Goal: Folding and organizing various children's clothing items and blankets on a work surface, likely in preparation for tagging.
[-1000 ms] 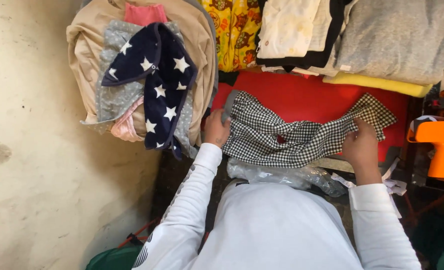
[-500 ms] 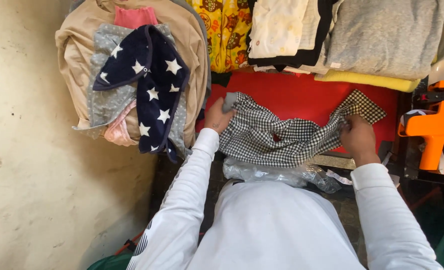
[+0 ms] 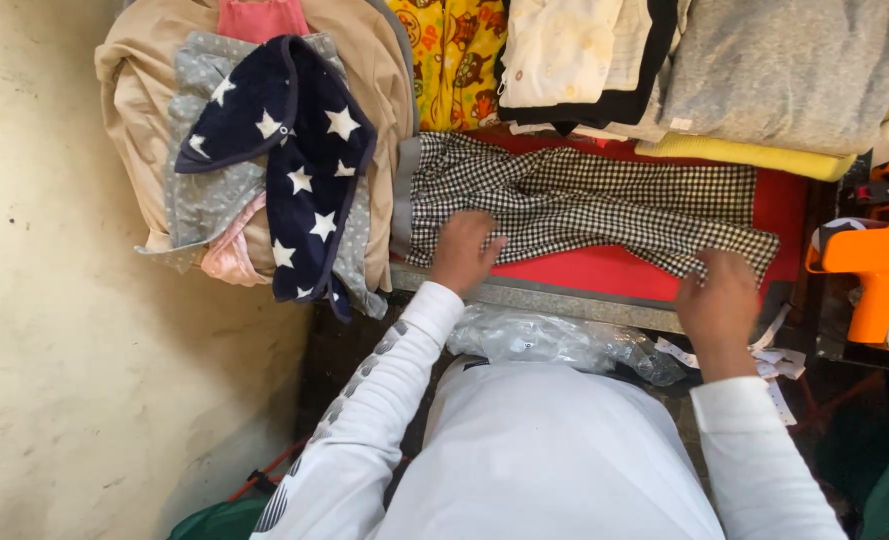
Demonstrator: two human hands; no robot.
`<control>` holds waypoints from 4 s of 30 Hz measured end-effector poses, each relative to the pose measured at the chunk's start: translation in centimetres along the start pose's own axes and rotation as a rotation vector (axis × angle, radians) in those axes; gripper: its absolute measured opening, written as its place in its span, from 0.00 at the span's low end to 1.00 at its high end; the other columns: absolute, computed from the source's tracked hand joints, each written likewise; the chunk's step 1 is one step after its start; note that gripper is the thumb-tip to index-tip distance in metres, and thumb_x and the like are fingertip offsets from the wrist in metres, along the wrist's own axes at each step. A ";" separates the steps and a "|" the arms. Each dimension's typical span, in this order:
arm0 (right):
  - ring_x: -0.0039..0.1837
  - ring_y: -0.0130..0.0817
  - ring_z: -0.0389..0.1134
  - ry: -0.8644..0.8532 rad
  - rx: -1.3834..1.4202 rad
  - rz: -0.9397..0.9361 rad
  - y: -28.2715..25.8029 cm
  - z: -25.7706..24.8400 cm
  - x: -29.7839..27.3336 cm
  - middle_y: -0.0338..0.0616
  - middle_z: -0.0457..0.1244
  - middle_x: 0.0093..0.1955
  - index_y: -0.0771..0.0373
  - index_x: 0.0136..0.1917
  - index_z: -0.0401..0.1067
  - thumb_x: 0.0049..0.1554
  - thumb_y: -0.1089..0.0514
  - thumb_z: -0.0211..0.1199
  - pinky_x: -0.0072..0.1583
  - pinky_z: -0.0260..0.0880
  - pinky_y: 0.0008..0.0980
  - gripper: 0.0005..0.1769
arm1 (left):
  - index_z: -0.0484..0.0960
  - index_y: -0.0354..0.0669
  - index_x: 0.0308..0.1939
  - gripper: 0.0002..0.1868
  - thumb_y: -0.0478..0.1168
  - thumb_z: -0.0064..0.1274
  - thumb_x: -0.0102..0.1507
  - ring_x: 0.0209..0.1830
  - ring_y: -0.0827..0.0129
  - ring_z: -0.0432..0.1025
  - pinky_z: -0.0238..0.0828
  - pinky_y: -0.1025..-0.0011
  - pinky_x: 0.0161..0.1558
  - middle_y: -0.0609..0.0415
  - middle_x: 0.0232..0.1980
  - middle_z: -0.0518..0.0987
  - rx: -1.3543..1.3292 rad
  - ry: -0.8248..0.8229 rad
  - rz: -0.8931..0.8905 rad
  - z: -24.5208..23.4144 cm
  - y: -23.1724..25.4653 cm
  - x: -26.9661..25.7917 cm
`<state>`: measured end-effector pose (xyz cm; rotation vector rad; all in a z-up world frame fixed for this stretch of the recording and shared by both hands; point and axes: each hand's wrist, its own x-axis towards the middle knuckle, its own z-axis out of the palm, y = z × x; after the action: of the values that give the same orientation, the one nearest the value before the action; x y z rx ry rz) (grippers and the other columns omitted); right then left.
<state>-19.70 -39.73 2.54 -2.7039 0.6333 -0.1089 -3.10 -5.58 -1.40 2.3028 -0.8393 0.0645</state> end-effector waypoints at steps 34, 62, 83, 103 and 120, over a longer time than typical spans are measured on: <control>0.85 0.47 0.45 -0.225 -0.032 -0.543 -3.0 11.2 -1.9 0.43 0.49 0.85 0.52 0.84 0.53 0.67 0.31 0.42 0.81 0.39 0.53 0.40 | 0.42 0.47 0.83 0.50 0.75 0.28 0.68 0.85 0.49 0.36 0.17 0.43 0.79 0.43 0.85 0.45 0.260 -0.405 -0.332 3.7 3.7 -1.6; 0.87 0.49 0.29 -0.470 0.126 -0.103 6.5 3.6 1.5 0.44 0.31 0.89 0.54 0.87 0.42 0.71 0.42 0.35 0.82 0.28 0.50 0.35 | 0.44 0.46 0.82 0.54 0.80 0.29 0.65 0.84 0.61 0.39 0.19 0.45 0.80 0.50 0.85 0.46 0.349 -0.413 -0.414 3.8 2.6 -1.4; 0.61 0.66 0.68 -0.186 0.023 0.228 8.7 2.2 -4.6 0.60 0.56 0.65 0.70 0.62 0.71 0.58 0.70 0.66 0.54 0.74 0.56 0.18 | 0.47 0.42 0.81 0.51 0.76 0.32 0.67 0.84 0.57 0.39 0.21 0.41 0.79 0.46 0.84 0.48 0.401 -0.397 -0.358 4.5 2.2 -1.4; 0.57 0.58 0.69 -0.121 0.419 -0.007 9.7 -0.6 -5.9 0.57 0.61 0.56 0.69 0.62 0.70 0.62 0.75 0.54 0.54 0.74 0.47 0.16 | 0.40 0.32 0.81 0.58 0.75 0.36 0.65 0.85 0.45 0.27 0.09 0.36 0.76 0.34 0.84 0.35 0.412 -0.489 -0.431 9.1 8.8 -0.7; 0.51 0.52 0.73 0.018 -0.273 -0.123 15.5 2.4 -8.6 0.52 0.61 0.60 0.63 0.65 0.67 0.59 0.68 0.57 0.48 0.79 0.42 0.20 | 0.41 0.38 0.81 0.58 0.78 0.35 0.64 0.85 0.51 0.29 0.13 0.39 0.78 0.39 0.85 0.37 0.424 -0.428 -0.439 9.0 9.2 -0.7</control>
<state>-33.47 -48.08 -5.27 -3.0084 0.5188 -0.0830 -10.57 -15.91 -3.13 2.9120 -0.5289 -0.5037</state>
